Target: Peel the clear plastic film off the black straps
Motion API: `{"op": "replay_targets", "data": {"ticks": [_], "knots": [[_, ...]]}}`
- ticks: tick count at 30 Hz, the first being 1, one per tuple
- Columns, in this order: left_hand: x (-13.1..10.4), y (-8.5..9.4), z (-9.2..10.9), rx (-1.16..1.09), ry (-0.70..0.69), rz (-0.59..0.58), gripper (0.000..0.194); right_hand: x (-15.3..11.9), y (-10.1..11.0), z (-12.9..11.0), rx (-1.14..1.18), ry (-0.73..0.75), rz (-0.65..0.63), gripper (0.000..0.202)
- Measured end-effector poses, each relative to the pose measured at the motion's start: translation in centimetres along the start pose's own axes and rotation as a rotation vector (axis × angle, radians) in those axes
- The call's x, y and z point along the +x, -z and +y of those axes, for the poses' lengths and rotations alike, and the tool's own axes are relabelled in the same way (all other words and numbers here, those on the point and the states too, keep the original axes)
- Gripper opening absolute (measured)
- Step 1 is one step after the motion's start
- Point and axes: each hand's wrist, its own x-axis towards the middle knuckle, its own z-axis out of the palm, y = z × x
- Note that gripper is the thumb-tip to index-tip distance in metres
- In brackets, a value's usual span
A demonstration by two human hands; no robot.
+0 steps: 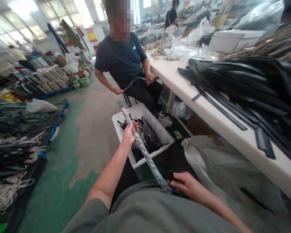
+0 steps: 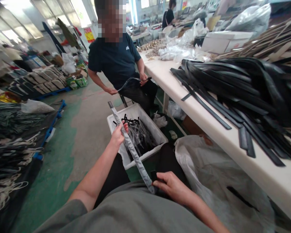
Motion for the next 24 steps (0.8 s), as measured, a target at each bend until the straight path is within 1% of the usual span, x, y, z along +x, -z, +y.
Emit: {"op": "replay_targets", "data": {"ticks": [2, 5, 7, 9, 11, 13, 17, 19, 20, 22, 24], "knots": [[-1.4, 0.0, -0.5, 0.11, -0.009, -0.145, 0.03, 0.8, 0.3, -0.2, 0.093, 0.002, 0.072, 0.039], [-5.0, 0.5, -2.6, 0.294, 0.081, -0.361, 0.038, 2.7, 2.1, -1.8, 0.208, 0.025, 0.252, 0.04], [-7.3, 1.2, -4.1, 0.396, 0.152, -0.456, 0.04, 4.2, 3.8, -3.0, 0.236, 0.05, 0.345, 0.043], [-9.1, 1.9, -5.3, 0.494, 0.221, -0.54, 0.04, 5.4, 5.3, -3.7, 0.268, 0.088, 0.418, 0.045], [-10.3, 2.5, -6.2, 0.586, 0.264, -0.611, 0.039, 6.3, 6.4, -3.9, 0.318, 0.133, 0.452, 0.046], [-11.0, 3.0, -6.6, 0.669, 0.285, -0.668, 0.038, 6.7, 7.1, -3.9, 0.363, 0.183, 0.436, 0.045], [-11.4, 3.5, -6.7, 0.785, 0.29, -0.733, 0.041, 6.9, 7.8, -3.8, 0.407, 0.289, 0.42, 0.041], [-11.4, 3.2, -6.5, 0.79, 0.268, -0.748, 0.045, 6.9, 7.6, -3.9, 0.37, 0.311, 0.435, 0.039], [-11.3, 2.8, -6.4, 0.762, 0.233, -0.761, 0.048, 7.0, 7.3, -4.0, 0.323, 0.309, 0.437, 0.037], [-11.3, 1.8, -6.2, 0.692, 0.11, -0.804, 0.054, 7.0, 6.2, -4.5, 0.167, 0.31, 0.437, 0.033], [-11.4, 0.7, -6.5, 0.679, -0.052, -0.807, 0.056, 6.8, 4.9, -4.9, -0.04, 0.356, 0.44, 0.028]]}}
